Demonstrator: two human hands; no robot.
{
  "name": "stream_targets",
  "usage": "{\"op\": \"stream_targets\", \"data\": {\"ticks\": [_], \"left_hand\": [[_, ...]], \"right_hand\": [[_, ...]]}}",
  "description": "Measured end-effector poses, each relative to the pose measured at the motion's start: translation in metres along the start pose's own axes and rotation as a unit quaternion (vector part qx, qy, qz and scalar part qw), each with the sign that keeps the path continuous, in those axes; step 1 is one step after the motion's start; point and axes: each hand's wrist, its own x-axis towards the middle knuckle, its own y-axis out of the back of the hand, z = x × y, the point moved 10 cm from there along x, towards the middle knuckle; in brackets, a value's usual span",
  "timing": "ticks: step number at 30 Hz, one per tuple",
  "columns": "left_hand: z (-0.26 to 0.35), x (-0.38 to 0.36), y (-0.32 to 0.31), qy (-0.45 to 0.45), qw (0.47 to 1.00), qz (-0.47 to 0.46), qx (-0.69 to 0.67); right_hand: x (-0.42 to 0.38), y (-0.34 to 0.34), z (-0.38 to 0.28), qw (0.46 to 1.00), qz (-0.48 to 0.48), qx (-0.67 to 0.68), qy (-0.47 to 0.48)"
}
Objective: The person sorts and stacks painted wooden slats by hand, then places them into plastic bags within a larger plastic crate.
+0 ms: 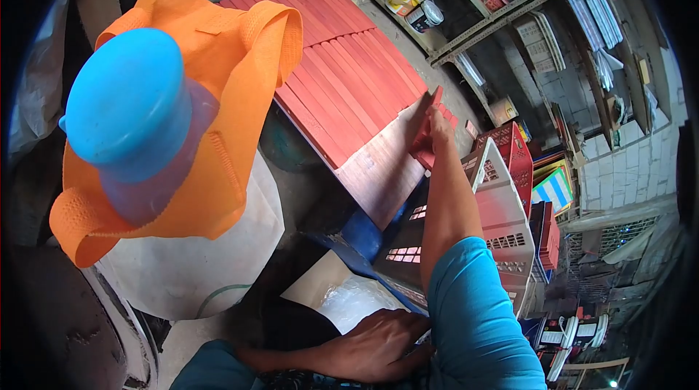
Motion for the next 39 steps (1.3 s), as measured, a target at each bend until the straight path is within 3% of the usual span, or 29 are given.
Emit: {"op": "stream_targets", "data": {"ticks": [3, 5, 10, 14, 27, 30, 32, 37, 39], "left_hand": [[0.001, 0.000, -0.001, -0.003, 1.000, 0.002, 0.002], [0.000, 0.001, -0.002, -0.001, 1.000, -0.001, 0.007], [0.004, -0.003, 0.004, 0.055, 0.998, -0.001, 0.025], [0.002, -0.005, 0.008, 0.048, 0.998, 0.026, 0.042], [-0.004, -0.001, -0.001, 0.014, 1.000, -0.002, 0.024], [-0.004, 0.000, -0.007, 0.018, 1.000, -0.015, 0.005], [-0.002, 0.001, -0.007, 0.014, 1.000, -0.018, 0.001], [-0.003, -0.002, -0.009, 0.005, 1.000, -0.014, 0.014], [-0.005, -0.001, -0.010, 0.018, 0.999, -0.023, 0.014]], "right_hand": [[0.029, 0.003, 0.023, 1.000, 0.025, 0.008, 0.002], [0.037, -0.004, 0.033, 0.991, -0.029, -0.127, -0.002], [-0.088, 0.022, -0.025, 0.983, 0.032, -0.143, -0.114], [-0.094, 0.014, -0.028, 0.969, -0.002, -0.185, -0.165], [-0.065, 0.020, -0.016, 0.975, -0.008, -0.148, -0.164], [-0.038, 0.035, -0.006, 0.988, 0.034, -0.127, -0.076], [-0.018, 0.017, 0.007, 0.989, -0.028, -0.139, -0.043], [-0.092, 0.014, -0.028, 0.960, -0.008, -0.269, -0.071], [-0.086, 0.013, -0.022, 0.970, -0.032, -0.223, -0.089]]}}
